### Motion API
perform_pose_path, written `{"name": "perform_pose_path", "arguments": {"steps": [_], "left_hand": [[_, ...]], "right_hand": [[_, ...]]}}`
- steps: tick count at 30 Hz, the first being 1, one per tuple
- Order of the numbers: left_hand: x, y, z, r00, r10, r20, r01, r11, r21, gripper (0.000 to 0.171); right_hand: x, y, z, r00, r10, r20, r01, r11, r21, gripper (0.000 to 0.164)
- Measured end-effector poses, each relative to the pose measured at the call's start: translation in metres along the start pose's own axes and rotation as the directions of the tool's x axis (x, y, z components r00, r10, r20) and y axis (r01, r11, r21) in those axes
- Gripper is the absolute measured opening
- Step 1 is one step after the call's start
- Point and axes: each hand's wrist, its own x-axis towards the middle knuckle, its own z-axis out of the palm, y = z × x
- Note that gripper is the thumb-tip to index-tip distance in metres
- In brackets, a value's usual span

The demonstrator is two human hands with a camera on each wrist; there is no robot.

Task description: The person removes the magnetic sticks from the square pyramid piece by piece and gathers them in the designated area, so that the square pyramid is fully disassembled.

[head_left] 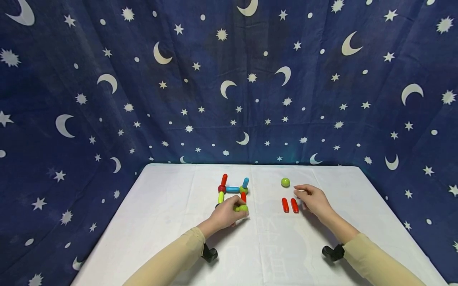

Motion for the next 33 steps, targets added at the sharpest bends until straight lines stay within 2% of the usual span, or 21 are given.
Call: {"name": "perform_pose_path", "arguments": {"steps": [4, 7, 12, 15, 20, 28, 33], "left_hand": [[-0.005, 0.0, -0.002, 0.999, 0.01, 0.049, -0.009, 1.0, -0.016, 0.019], [-0.009, 0.0, -0.007, 0.995, 0.014, 0.102, -0.014, 1.0, -0.005, 0.015], [-0.014, -0.002, -0.016, 0.986, 0.041, 0.161, -0.057, 0.994, 0.096, 0.015], [-0.016, -0.004, -0.021, 0.984, 0.058, 0.168, -0.082, 0.987, 0.139, 0.015], [-0.018, -0.009, -0.029, 0.985, 0.048, 0.167, -0.07, 0.989, 0.132, 0.016], [-0.019, -0.018, -0.043, 0.981, 0.066, 0.184, -0.094, 0.985, 0.148, 0.017], [-0.017, -0.022, -0.051, 0.984, 0.041, 0.174, -0.069, 0.984, 0.163, 0.024]], "right_hand": [[0.0, -0.017, 0.02, 0.996, -0.073, 0.057, 0.07, 0.996, 0.055, 0.047], [0.0, -0.026, 0.041, 0.986, -0.123, 0.108, 0.119, 0.992, 0.045, 0.047], [0.0, -0.034, 0.074, 0.965, -0.188, 0.184, 0.194, 0.981, -0.014, 0.048], [-0.002, -0.037, 0.088, 0.958, -0.182, 0.222, 0.187, 0.982, -0.002, 0.046], [-0.005, -0.038, 0.103, 0.954, -0.159, 0.254, 0.155, 0.987, 0.036, 0.036], [-0.009, -0.042, 0.113, 0.936, -0.212, 0.282, 0.203, 0.977, 0.062, 0.032], [-0.01, -0.041, 0.119, 0.947, -0.168, 0.274, 0.143, 0.984, 0.106, 0.03]]}}
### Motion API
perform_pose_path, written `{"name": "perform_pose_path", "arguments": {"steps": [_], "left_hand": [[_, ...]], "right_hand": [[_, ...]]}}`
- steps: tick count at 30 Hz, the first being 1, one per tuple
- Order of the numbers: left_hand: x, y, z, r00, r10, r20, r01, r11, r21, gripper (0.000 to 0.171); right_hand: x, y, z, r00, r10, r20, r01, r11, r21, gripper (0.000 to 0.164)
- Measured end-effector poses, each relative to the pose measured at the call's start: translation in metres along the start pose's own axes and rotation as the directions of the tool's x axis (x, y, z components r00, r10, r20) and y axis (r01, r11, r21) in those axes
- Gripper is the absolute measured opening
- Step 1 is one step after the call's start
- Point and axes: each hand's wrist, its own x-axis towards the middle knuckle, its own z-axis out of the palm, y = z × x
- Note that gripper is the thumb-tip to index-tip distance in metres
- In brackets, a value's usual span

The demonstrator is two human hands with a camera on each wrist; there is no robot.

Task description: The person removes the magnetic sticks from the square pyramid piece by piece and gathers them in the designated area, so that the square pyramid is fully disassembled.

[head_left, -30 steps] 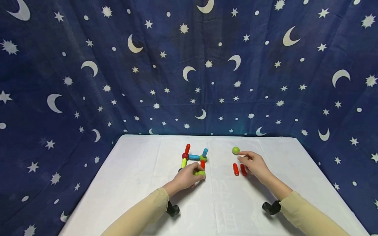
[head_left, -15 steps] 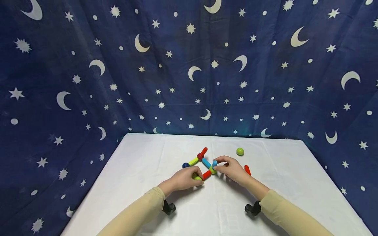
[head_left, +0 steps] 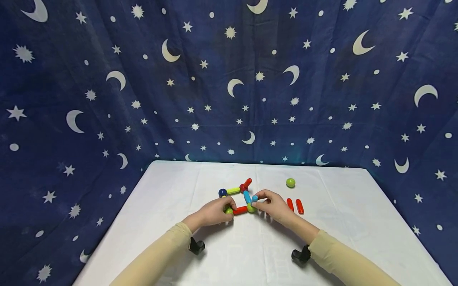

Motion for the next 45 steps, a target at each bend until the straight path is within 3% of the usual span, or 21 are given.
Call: {"name": "perform_pose_path", "arguments": {"steps": [5, 9, 13, 17, 19, 26, 34, 42, 45], "left_hand": [[0.005, -0.004, -0.007, 0.999, -0.023, -0.044, 0.024, 0.999, 0.028, 0.032], [0.008, 0.001, -0.006, 0.997, -0.033, -0.07, 0.033, 0.999, -0.003, 0.042], [0.013, 0.015, 0.003, 0.995, -0.055, -0.086, 0.042, 0.989, -0.144, 0.047], [0.017, 0.028, 0.02, 0.986, -0.099, -0.133, 0.059, 0.959, -0.275, 0.047], [0.02, 0.032, 0.028, 0.979, -0.12, -0.165, 0.066, 0.952, -0.299, 0.045], [0.026, 0.032, 0.047, 0.966, -0.103, -0.237, 0.031, 0.957, -0.289, 0.032], [0.02, 0.028, 0.055, 0.956, -0.077, -0.282, 0.003, 0.967, -0.254, 0.027], [0.023, 0.026, 0.055, 0.951, -0.058, -0.303, -0.018, 0.97, -0.241, 0.023], [0.026, 0.026, 0.051, 0.95, -0.053, -0.308, -0.009, 0.98, -0.198, 0.022]], "right_hand": [[0.002, 0.006, 0.003, 0.992, 0.12, -0.03, -0.113, 0.977, 0.181, 0.035], [0.003, 0.007, 0.004, 0.975, 0.223, -0.003, -0.205, 0.901, 0.382, 0.039], [0.003, 0.006, 0.005, 0.96, 0.28, 0.005, -0.242, 0.819, 0.521, 0.036], [0.003, 0.005, 0.009, 0.959, 0.281, 0.013, -0.231, 0.758, 0.609, 0.029], [0.003, 0.006, 0.011, 0.961, 0.278, 0.009, -0.221, 0.743, 0.632, 0.028], [0.0, 0.011, 0.023, 0.959, 0.281, -0.045, -0.194, 0.76, 0.621, 0.031], [-0.005, 0.014, 0.031, 0.952, 0.296, -0.08, -0.188, 0.771, 0.609, 0.038], [-0.005, 0.015, 0.03, 0.956, 0.275, -0.103, -0.161, 0.783, 0.601, 0.045], [-0.003, 0.014, 0.029, 0.953, 0.28, -0.118, -0.162, 0.796, 0.584, 0.046]]}}
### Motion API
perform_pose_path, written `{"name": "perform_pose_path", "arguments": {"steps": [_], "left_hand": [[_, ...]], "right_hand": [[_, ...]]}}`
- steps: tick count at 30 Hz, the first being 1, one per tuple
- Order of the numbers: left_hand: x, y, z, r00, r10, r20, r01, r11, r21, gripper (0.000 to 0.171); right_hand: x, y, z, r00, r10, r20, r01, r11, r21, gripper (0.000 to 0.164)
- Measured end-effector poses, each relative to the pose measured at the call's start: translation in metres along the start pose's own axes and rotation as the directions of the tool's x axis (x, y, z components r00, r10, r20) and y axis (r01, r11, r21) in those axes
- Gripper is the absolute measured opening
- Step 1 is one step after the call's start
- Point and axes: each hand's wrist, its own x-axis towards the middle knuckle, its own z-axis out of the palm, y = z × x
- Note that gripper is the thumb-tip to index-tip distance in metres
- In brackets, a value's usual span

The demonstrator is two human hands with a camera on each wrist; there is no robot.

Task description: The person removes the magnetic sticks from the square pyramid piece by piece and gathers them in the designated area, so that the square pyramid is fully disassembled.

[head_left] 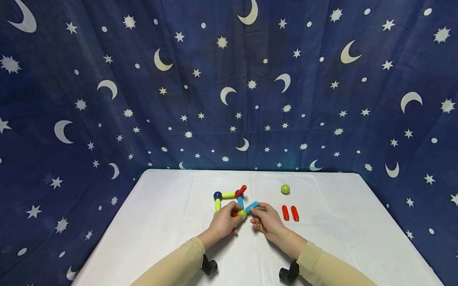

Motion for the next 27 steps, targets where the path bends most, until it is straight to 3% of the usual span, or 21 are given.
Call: {"name": "perform_pose_path", "arguments": {"steps": [7, 16, 27], "left_hand": [[0.0044, 0.0042, -0.0029, 1.0, -0.002, 0.003, 0.002, 0.998, 0.067, 0.02], [-0.0011, 0.0023, -0.0013, 0.998, -0.039, 0.038, 0.04, 0.999, -0.017, 0.021], [0.0003, 0.0018, -0.0024, 0.999, -0.019, 0.033, 0.019, 1.0, 0.019, 0.022]], "right_hand": [[0.0014, -0.0022, -0.0002, 1.0, -0.006, -0.012, 0.006, 1.0, -0.014, 0.045], [-0.0015, 0.0013, 0.0004, 1.0, -0.01, -0.005, 0.01, 0.999, -0.041, 0.041], [-0.0007, -0.0001, 0.0015, 1.0, -0.007, -0.016, 0.006, 0.999, -0.049, 0.042]]}}
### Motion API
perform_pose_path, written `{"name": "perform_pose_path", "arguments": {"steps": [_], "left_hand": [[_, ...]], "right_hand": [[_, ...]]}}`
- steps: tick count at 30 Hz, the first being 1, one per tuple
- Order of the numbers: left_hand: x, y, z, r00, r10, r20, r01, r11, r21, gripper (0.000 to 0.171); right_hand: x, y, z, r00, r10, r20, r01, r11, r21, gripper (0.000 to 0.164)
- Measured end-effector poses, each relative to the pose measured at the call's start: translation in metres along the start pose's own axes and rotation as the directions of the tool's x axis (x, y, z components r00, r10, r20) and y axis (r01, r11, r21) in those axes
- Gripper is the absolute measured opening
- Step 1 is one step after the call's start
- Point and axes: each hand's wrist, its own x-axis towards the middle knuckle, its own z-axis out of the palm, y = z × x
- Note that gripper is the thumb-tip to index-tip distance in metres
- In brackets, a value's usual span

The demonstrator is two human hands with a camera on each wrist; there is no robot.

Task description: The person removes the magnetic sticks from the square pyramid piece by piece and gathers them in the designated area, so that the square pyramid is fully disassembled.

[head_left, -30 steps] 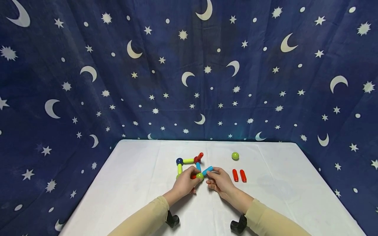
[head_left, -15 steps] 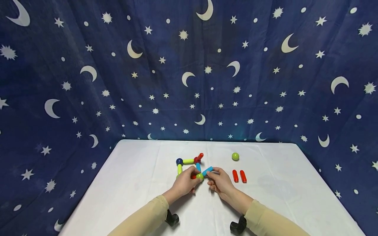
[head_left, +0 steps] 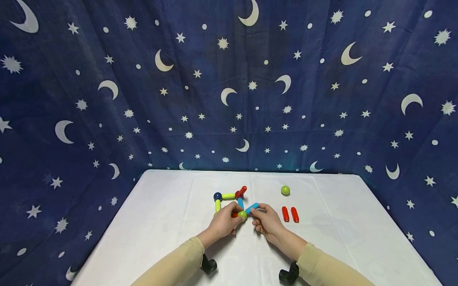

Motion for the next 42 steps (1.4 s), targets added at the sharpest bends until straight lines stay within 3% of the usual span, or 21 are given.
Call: {"name": "perform_pose_path", "arguments": {"steps": [12, 16, 23, 30, 35, 42], "left_hand": [[0.0, 0.0, 0.002, 1.0, -0.006, -0.008, 0.006, 1.0, 0.031, 0.023], [0.001, 0.001, 0.003, 1.0, -0.021, 0.003, 0.021, 1.0, -0.007, 0.023], [0.002, 0.002, 0.001, 0.999, -0.04, 0.018, 0.04, 0.999, -0.026, 0.021], [0.0, 0.001, -0.001, 0.999, -0.047, 0.019, 0.048, 0.999, -0.014, 0.023], [0.0, 0.001, -0.002, 0.999, -0.04, 0.017, 0.04, 0.999, -0.015, 0.024], [0.001, 0.002, 0.0, 0.999, -0.038, 0.03, 0.039, 0.999, -0.023, 0.024]], "right_hand": [[0.0, -0.002, -0.005, 1.0, 0.02, 0.008, -0.02, 1.0, 0.022, 0.039], [-0.001, -0.017, -0.018, 1.0, 0.021, 0.007, -0.021, 1.0, 0.001, 0.043], [-0.007, -0.058, -0.068, 0.996, -0.056, 0.064, 0.061, 0.994, -0.09, 0.052], [-0.011, -0.079, -0.131, 0.997, -0.063, 0.043, 0.07, 0.973, -0.218, 0.063], [-0.012, -0.08, -0.163, 0.999, -0.051, 0.012, 0.052, 0.932, -0.358, 0.068], [-0.013, -0.069, -0.191, 1.0, -0.023, -0.022, 0.006, 0.811, -0.585, 0.064]]}}
